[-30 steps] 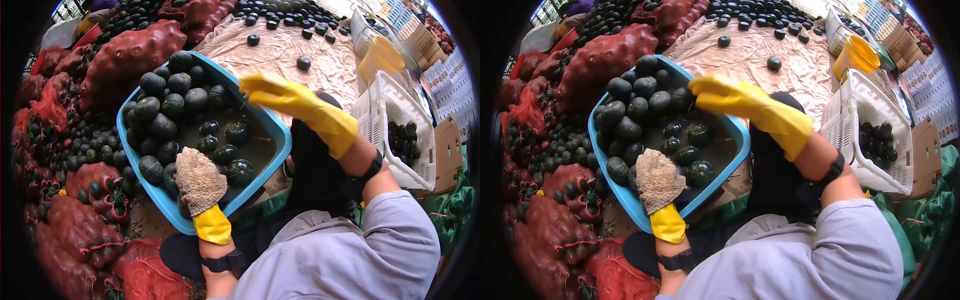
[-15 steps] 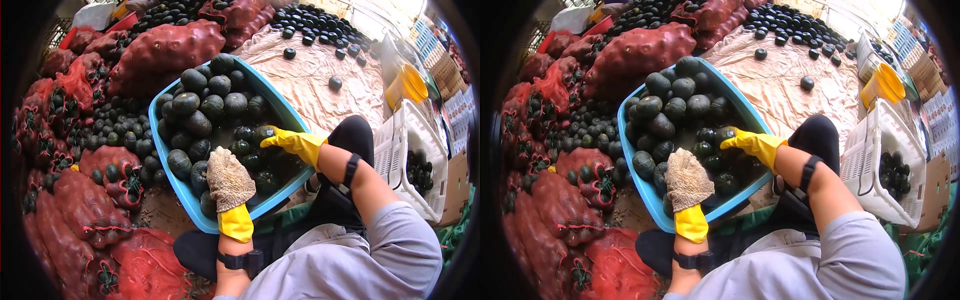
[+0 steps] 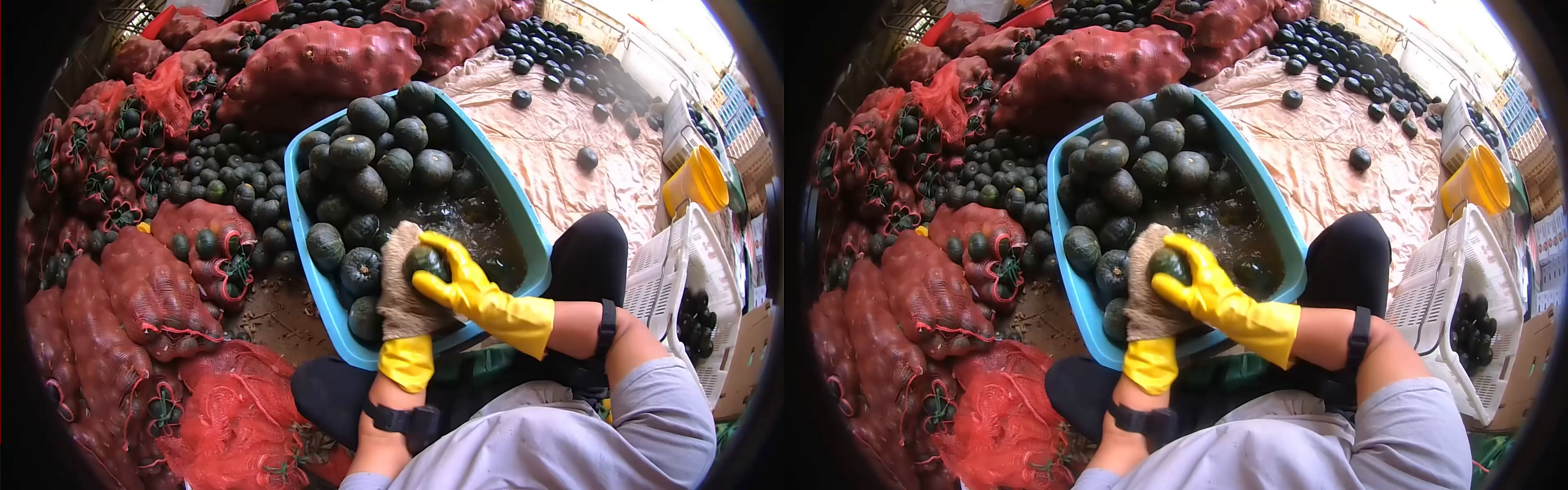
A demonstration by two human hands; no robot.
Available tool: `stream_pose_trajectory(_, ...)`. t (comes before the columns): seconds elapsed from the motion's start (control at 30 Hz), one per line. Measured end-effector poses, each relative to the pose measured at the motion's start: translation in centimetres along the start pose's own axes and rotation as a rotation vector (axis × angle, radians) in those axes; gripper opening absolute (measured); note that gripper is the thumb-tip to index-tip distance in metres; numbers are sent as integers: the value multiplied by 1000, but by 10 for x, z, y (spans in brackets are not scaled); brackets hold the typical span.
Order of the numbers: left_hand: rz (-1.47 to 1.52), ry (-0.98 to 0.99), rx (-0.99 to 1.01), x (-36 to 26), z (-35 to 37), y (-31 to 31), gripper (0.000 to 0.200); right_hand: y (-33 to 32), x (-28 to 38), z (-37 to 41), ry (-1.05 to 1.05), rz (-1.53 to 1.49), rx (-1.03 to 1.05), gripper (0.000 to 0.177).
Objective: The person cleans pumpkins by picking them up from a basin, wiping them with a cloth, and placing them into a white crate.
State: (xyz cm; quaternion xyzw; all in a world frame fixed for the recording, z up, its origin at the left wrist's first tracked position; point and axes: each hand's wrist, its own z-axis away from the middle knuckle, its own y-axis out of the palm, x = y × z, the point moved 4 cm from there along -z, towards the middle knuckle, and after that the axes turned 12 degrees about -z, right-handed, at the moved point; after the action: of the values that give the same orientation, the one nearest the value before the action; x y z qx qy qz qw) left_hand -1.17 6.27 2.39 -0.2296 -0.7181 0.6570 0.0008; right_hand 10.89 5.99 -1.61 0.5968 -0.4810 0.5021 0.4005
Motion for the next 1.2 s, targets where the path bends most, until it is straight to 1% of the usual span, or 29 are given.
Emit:
stream_pose_trajectory(0.03,-218,133,-253,8,2,-2,71,2,4,10,-60,-42,101,78)
stream_pose_trajectory(0.07,-44,-71,-170,14,6,12,69,-8,6,4,-69,15,213,82)
stream_pose_trajectory(0.1,131,-277,-84,-6,9,-9,67,-18,5,-9,-98,119,187,78)
stream_pose_trajectory(0.17,70,-401,-155,-25,13,1,67,-21,-24,-32,-78,277,-242,71)
stream_pose_trajectory(0.2,175,-336,-184,-19,11,13,65,-21,-17,-30,8,184,-258,67)
stream_pose_trajectory(0.3,502,-136,-256,2,5,41,59,-13,17,-4,-89,3,233,68)
stream_pose_trajectory(0.33,614,-76,-273,6,8,43,57,-20,27,-9,88,-33,320,58)
stream_pose_trajectory(0.37,605,-23,-265,8,8,43,56,-24,31,-18,213,-178,221,48)
stream_pose_trajectory(0.43,467,74,-210,9,6,27,56,-20,23,-34,-389,514,61,41)
stream_pose_trajectory(0.47,334,122,-156,7,3,11,57,-9,26,-20,-333,189,-20,44)
stream_pose_trajectory(0.5,202,179,-94,5,-1,-4,59,5,38,-11,-334,396,-10,52)
stream_pose_trajectory(0.53,76,240,-28,0,-4,-13,61,3,39,-9,-386,371,43,54)
stream_pose_trajectory(0.57,214,188,22,4,-3,-1,62,-2,40,-6,-437,347,106,56)
stream_pose_trajectory(0.6,350,131,66,8,0,11,63,-8,40,-10,-52,4,103,54)
stream_pose_trajectory(0.63,738,-45,95,17,8,30,64,-6,38,-8,335,-344,101,52)
stream_pose_trajectory(0.67,570,-80,-37,19,13,41,66,-9,27,-14,457,-531,-28,49)
stream_pose_trajectory(0.7,388,-138,-162,16,17,45,69,-7,-10,-17,382,-676,-179,52)
stream_pose_trajectory(0.73,215,-216,-273,10,18,42,72,-7,-7,-18,271,-648,-196,53)
stream_pose_trajectory(0.77,365,-309,-300,6,20,41,77,-10,-4,-17,165,-613,-215,54)
stream_pose_trajectory(0.8,517,-399,-342,-2,20,32,82,-18,7,-23,152,-291,-81,64)
stream_pose_trajectory(0.83,519,-294,-355,-3,15,20,80,-28,20,-31,5,197,131,71)
stream_pose_trajectory(0.87,524,-188,-366,-4,12,9,79,-27,39,-29,74,281,241,73)
stream_pose_trajectory(0.9,376,-120,-310,4,14,5,79,-25,57,-25,145,365,355,75)
stream_pose_trajectory(0.97,110,38,-254,15,17,5,82,-22,53,-22,270,133,398,76)
stream_pose_trajectory(1.03,-55,158,-279,17,16,10,84,-16,19,-28,543,-319,417,76)
stream_pose_trajectory(1.07,-98,187,-316,16,17,12,85,-12,-10,-15,127,116,320,70)
stream_pose_trajectory(1.1,-26,105,-526,11,25,5,88,-10,-18,-12,46,109,204,68)
stream_pose_trajectory(1.13,444,-158,-475,9,24,18,90,-4,-8,-14,-35,107,89,66)
stream_pose_trajectory(1.2,600,-325,-369,14,23,42,94,-14,15,-21,374,-119,110,71)
